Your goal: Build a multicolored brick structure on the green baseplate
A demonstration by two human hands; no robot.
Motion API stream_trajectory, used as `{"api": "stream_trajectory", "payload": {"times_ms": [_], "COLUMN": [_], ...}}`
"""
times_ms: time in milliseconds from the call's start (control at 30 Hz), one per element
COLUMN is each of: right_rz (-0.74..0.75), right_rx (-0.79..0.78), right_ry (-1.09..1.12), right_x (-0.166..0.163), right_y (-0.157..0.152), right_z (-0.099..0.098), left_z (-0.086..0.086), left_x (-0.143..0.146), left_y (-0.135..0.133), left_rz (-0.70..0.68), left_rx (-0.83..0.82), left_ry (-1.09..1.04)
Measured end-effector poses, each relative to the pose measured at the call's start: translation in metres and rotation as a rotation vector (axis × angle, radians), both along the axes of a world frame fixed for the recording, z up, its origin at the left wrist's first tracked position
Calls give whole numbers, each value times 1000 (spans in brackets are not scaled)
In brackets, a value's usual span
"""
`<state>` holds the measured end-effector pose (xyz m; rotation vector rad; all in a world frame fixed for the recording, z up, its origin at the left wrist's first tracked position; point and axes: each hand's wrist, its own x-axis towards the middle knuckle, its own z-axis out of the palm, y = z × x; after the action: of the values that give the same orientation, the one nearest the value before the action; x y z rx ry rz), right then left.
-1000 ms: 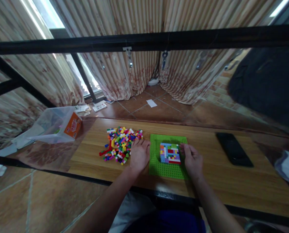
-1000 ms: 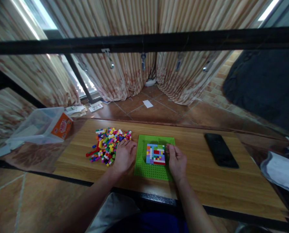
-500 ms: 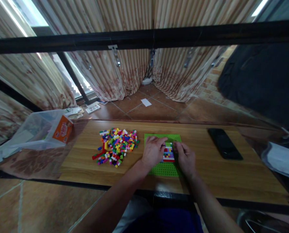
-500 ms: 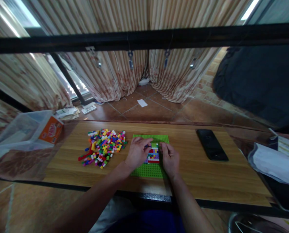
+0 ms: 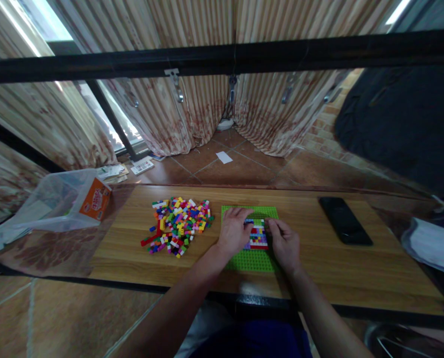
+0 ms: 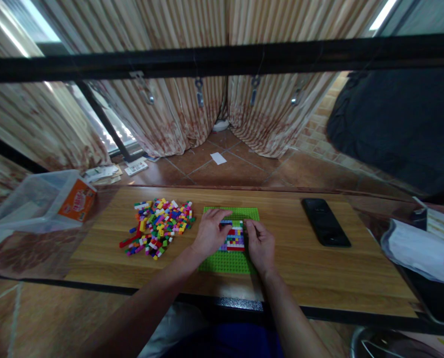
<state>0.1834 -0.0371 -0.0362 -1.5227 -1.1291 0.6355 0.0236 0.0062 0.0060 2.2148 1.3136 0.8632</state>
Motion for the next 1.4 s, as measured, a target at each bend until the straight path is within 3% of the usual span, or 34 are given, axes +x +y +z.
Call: {"api": "stream_trajectory", "payload": {"times_ms": [500,967,1167,1400], "right_rz": [11,20,28,1], "right_rx": [-27,-11,-25,-39], "right_ry": [-10,-94,-116,-128], "right_x": [0,-1,1,3], "right_y": [0,0,-1,0], "right_z": [2,2,0,-4], "left_z": [-10,-20,-14,-6], "left_x": [5,14,13,-28], "left_y": [10,7,2,-13], "left_rz": [-16,93,67,201], "left_rx": [-324,-260,-208,-54], "left_ry": [-246,-290,-253,-149]}}
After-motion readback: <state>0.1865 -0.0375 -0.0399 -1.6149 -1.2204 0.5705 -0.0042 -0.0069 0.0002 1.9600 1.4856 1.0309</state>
